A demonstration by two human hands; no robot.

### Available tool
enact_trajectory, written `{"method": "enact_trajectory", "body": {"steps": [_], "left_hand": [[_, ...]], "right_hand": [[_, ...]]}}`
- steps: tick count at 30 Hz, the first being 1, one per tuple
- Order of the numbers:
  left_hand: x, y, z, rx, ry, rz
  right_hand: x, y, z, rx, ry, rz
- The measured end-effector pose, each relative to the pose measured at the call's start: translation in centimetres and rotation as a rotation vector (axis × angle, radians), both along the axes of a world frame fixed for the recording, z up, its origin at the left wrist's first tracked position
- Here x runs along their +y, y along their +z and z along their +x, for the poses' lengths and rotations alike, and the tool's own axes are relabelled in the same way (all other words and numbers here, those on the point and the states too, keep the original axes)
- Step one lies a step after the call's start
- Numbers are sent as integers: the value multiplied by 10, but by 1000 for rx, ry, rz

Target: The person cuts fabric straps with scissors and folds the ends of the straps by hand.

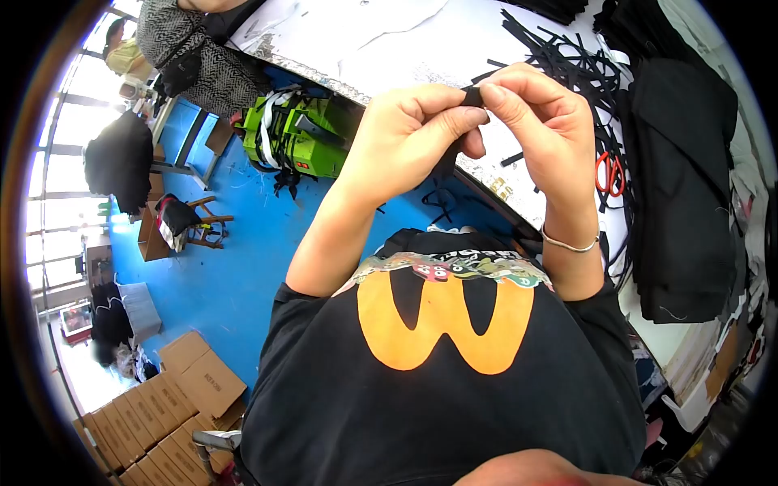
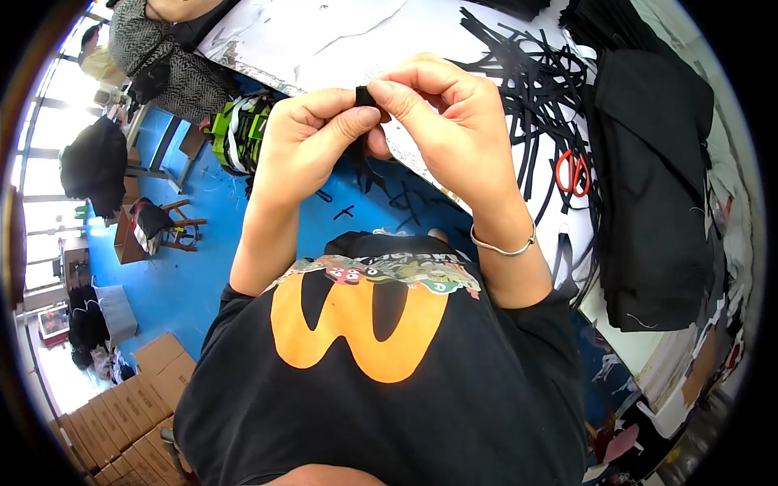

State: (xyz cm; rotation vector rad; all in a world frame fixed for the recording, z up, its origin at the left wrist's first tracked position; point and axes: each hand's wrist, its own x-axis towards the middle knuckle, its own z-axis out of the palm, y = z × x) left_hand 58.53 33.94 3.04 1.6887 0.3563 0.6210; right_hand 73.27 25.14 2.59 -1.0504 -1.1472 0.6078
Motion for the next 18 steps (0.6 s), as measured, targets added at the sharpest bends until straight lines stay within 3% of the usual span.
{"method": "enact_trajectory", "body": {"steps": [8, 18], "left_hand": [[1, -8, 20, -70, -161, -188], [-3, -6, 44, -93, -261, -205]], "right_hand": [[-14, -3, 23, 72, 96, -52], [-29, 4, 44, 31, 92, -12]]}}
